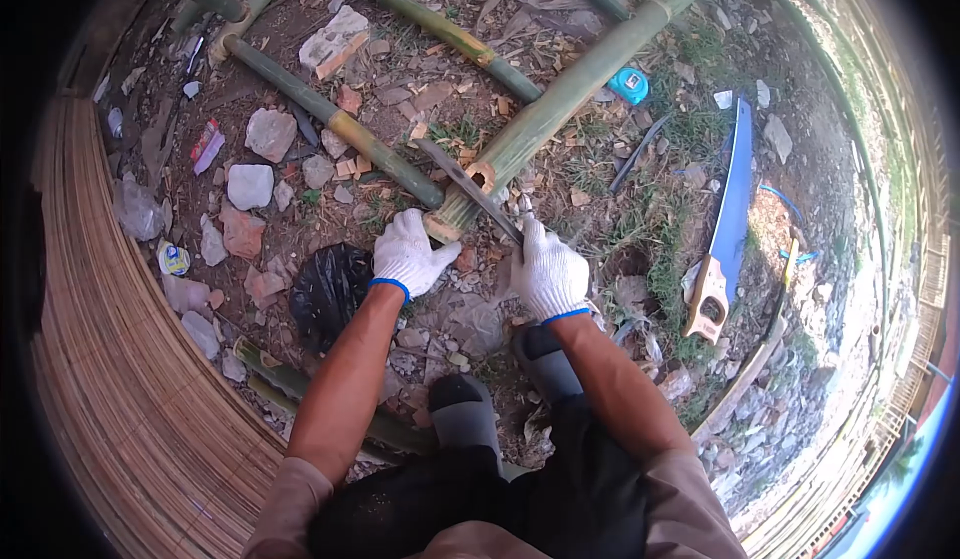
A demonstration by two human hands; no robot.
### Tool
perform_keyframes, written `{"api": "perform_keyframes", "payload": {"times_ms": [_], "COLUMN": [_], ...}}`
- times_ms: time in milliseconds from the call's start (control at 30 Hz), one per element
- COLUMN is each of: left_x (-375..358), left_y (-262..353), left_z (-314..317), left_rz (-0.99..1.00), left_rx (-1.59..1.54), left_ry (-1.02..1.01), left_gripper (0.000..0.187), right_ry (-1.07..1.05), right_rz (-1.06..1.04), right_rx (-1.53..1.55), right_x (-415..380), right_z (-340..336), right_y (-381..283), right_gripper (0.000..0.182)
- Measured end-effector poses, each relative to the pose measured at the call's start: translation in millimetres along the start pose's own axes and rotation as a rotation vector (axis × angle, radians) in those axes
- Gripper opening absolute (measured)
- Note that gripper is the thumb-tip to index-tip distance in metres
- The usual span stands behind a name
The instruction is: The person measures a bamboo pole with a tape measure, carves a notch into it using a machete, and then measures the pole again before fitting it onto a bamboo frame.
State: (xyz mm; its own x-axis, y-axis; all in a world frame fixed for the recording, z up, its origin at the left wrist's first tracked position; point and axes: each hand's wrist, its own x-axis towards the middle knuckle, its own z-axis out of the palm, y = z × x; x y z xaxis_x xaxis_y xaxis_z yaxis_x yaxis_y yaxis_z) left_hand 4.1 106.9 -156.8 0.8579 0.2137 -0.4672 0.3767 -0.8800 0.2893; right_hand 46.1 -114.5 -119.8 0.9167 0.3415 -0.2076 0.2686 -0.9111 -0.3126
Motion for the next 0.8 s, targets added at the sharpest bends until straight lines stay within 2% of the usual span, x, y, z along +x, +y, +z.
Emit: {"api": "perform_keyframes", "payload": {"times_ms": [67, 100, 133, 200, 233, 267, 400, 433, 467, 533, 567, 600, 667, 733, 767, 800], "left_x": [1, 1, 1, -2, -3, 1, 3, 4, 11, 6, 2, 3, 3, 8, 11, 4], "left_y": [0, 0, -1, -3, -3, 1, -2, -1, -4, -7, -1, 0, -2, -3, -2, -3], "left_z": [2, 4, 7, 6, 1, -3, 2, 6, 8, 18, -1, 0, 5, 6, 4, 7], "left_rz": [0.004, -0.003, -0.014, -0.023, -0.017, -0.013, 0.008, -0.007, -0.023, 0.032, 0.01, 0.023, 0.007, 0.022, 0.007, -0.01], "left_rx": [-0.016, 0.003, 0.02, -0.008, -0.031, -0.064, -0.041, -0.008, -0.01, 0.019, -0.044, -0.043, -0.034, -0.035, -0.05, -0.059], "left_ry": [-0.01, 0.016, 0.039, 0.006, -0.016, -0.018, 0.004, -0.001, 0.007, 0.049, 0.005, 0.012, 0.04, 0.074, 0.048, -0.005], "left_gripper": [0.08, 0.079, 0.079, 0.08, 0.08, 0.081, 0.079, 0.08, 0.08, 0.08, 0.079, 0.079, 0.075, 0.075, 0.076, 0.077], "right_ry": [0.057, 0.181, 0.18, 0.299, 0.215, -0.092, -0.111, -0.056, 0.104, 0.212, -0.093, -0.208, -0.258, -0.203, -0.085, -0.117], "right_rz": [0.003, -0.142, -0.142, -0.396, -0.233, 0.074, 0.015, -0.051, -0.201, -0.352, -0.074, 0.047, 0.053, 0.023, -0.102, -0.097], "right_rx": [0.057, 0.114, 0.115, 0.194, 0.113, -0.115, -0.021, 0.03, 0.136, 0.273, 0.016, -0.05, -0.111, -0.051, 0.054, 0.062], "right_x": [-5, -7, -5, -2, 5, 20, 15, 12, 4, 12, 23, 32, 38, 26, 15, 15], "right_z": [-2, -13, -18, -25, -4, 19, -12, -24, -33, -22, -6, -2, -13, -34, -39, -30], "right_y": [-12, -18, -22, -22, -11, -2, -15, -25, -32, -18, -10, -12, -20, -39, -42, -38], "right_gripper": [0.031, 0.024, 0.024, 0.025, 0.027, 0.03, 0.029, 0.03, 0.029, 0.029, 0.03, 0.03, 0.031, 0.031, 0.032, 0.032]}}
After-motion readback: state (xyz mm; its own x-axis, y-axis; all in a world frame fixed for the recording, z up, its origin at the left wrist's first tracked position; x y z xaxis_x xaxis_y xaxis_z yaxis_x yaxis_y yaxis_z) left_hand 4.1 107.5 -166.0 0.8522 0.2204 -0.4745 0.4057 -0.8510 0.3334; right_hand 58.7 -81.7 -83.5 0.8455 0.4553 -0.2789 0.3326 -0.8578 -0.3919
